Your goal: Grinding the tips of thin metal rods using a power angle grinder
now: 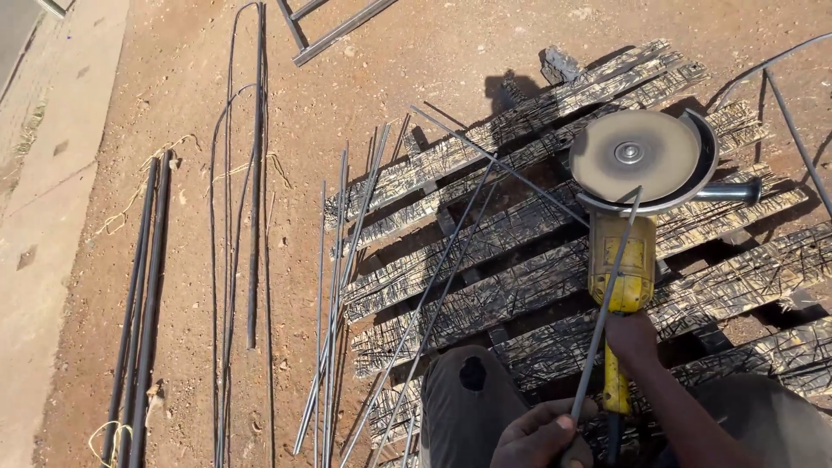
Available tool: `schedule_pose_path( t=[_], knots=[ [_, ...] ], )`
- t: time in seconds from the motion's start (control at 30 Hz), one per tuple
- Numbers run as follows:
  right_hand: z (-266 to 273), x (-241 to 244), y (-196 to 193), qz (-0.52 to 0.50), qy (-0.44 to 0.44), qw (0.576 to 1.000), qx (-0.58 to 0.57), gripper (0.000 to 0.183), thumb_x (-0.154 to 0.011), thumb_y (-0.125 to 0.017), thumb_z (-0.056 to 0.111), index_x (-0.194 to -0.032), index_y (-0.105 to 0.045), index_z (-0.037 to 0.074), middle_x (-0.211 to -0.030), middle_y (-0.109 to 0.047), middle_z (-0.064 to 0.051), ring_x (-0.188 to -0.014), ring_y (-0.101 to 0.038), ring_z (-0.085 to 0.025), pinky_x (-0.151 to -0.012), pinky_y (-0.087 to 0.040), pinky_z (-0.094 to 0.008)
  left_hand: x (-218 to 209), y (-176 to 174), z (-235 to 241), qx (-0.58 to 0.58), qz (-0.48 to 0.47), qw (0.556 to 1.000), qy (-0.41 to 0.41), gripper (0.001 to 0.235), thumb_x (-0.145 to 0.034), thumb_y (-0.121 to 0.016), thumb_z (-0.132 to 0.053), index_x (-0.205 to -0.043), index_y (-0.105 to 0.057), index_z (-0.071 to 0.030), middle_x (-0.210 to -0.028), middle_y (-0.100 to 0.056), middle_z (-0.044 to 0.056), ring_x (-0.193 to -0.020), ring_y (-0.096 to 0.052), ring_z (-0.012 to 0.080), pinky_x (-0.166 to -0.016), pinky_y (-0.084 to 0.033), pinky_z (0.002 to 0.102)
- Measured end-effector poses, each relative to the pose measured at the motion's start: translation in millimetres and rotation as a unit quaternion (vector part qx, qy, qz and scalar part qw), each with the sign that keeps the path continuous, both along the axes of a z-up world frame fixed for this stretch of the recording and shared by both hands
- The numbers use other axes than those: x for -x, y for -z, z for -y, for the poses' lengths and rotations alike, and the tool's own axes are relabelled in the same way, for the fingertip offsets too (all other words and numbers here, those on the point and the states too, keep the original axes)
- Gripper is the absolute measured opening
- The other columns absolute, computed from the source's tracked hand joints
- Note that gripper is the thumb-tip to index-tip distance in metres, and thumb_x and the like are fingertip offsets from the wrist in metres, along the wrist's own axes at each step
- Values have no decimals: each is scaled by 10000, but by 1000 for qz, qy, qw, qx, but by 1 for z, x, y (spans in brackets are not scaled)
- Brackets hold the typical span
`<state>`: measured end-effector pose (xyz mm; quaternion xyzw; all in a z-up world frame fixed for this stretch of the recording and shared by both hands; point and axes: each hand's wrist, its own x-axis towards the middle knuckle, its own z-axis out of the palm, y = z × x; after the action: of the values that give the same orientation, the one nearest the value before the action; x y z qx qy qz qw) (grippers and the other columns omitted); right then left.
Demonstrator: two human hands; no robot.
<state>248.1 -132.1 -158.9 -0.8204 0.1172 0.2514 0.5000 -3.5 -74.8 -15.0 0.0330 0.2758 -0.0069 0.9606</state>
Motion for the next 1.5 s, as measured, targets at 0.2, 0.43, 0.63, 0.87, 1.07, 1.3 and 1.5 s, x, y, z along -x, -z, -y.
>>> schedule_pose_path(
  t=[0.2, 0.43, 0.63, 0.87, 1.07, 1.3, 1.5],
  knots=[
    [-4, 4, -12, -8, 18, 1000, -23, 256, -900, -658, 107, -1146, -673, 41, -1012, -691, -153, -866, -657, -347, -679, -525, -504, 5, -22, -6, -94, -57, 993, 52, 328, -1098, -670, -80, -1416, -626, -8, -803, -584, 213, -628, -542, 318, -634, -532, 458],
    [-3, 1, -14, -9, -6, 1000, 23, 468, -821, -729, 141, -1277, -634, 94, -1065, -714, -110, -838, -693, -293, -671, -567, -447, -8, -89, -8, -524, -191, 799, 226, 215, -978, -717, -209, -1191, -700, -184, -609, -527, 62, -526, -467, 203, -595, -402, 438],
    [-2, -2, 0, 4, -1, 1000, 17, 542, -783, -747, 140, -1308, -622, 88, -1117, -731, -109, -829, -698, -262, -636, -556, -403, -16, -114, -9, -650, -312, 590, 364, 368, -915, -756, -370, -1263, -696, -473, -668, -551, -58, -617, -550, 176, -701, -378, 448],
    [-4, 1, -8, 0, -5, 1000, 0, 617, -760, -755, 135, -1356, -599, 97, -1203, -718, -104, -910, -704, -270, -673, -562, -400, 3, -55, -16, -438, -169, 875, 121, 285, -957, -706, -76, -1239, -699, -34, -530, -509, 150, -417, -507, 299, -433, -403, 482],
    [-5, 1, -10, -11, -3, 1000, 0, 650, -782, -751, 126, -1404, -564, 104, -1291, -699, -98, -1021, -709, -294, -758, -583, -412, 6, -65, -21, -274, -170, 943, 88, 385, -1008, -603, -153, -1334, -706, 26, -545, -517, 187, -304, -359, 236, -275, -369, 338],
    [1, -1, -9, -14, -31, 999, -4, 487, -815, -744, 135, -1286, -628, 80, -1080, -734, -98, -775, -679, -234, -606, -525, -371, 13, -43, -8, -135, -92, 986, 35, 501, -1057, -513, -155, -1484, -577, 100, -612, -504, 132, -319, -392, 206, -292, -394, 362],
    [-3, 3, 2, -20, -7, 1000, -22, 399, -811, -747, 89, -1198, -662, 41, -1035, -709, -100, -863, -667, -273, -692, -545, -423, 41, -39, -31, -91, -50, 994, 26, 423, -1120, -491, -143, -1463, -575, 90, -625, -443, 96, -343, -370, 179, -335, -385, 324]
  ],
)
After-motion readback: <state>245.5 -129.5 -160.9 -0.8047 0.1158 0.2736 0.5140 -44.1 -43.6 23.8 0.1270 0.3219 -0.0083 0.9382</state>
